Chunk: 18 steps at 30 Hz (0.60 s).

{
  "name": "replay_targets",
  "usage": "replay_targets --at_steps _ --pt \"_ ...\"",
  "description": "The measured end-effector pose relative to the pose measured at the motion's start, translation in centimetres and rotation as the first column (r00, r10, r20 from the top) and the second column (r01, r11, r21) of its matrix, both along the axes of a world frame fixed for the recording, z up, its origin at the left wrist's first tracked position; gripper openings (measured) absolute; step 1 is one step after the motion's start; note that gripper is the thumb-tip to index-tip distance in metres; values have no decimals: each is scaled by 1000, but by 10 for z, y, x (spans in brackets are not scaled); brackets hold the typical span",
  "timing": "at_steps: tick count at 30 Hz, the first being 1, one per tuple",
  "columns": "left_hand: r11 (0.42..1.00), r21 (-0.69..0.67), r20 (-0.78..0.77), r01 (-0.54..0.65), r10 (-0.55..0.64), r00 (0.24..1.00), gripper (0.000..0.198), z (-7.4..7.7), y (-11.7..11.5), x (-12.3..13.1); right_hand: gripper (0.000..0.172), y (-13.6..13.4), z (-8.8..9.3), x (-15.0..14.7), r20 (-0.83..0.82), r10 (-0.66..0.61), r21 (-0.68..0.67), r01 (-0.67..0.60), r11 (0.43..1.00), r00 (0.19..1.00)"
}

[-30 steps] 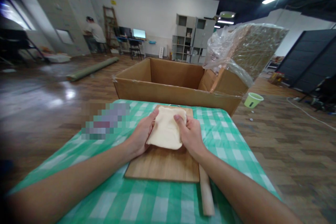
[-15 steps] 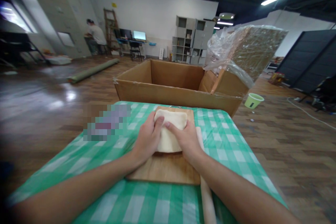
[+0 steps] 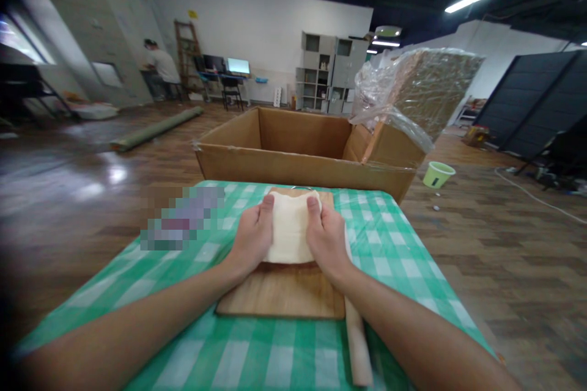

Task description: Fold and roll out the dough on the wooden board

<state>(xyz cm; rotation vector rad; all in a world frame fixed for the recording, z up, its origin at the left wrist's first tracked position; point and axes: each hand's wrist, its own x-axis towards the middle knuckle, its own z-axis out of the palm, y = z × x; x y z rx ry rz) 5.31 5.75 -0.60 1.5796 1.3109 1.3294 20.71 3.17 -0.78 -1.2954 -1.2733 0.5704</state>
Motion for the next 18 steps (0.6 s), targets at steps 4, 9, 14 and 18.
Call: replay_targets --at_steps 4,9,14,18 --pt "998 24 4 -60 60 998 72 6 -2 -2 64 -2 -1 1 24 -24 18 23 1000 999" --pt "990 92 7 -103 102 995 63 9 -5 -1 63 -4 -1 3 -18 -32 22 32 999 999" --pt "987 159 62 14 -24 998 43 3 -5 -4 54 -4 2 6 -87 77 40 -74 996 993" --pt "991 90 73 95 -102 992 42 2 -10 -3 50 -4 -2 5 -192 183 -54 -196 979 964"
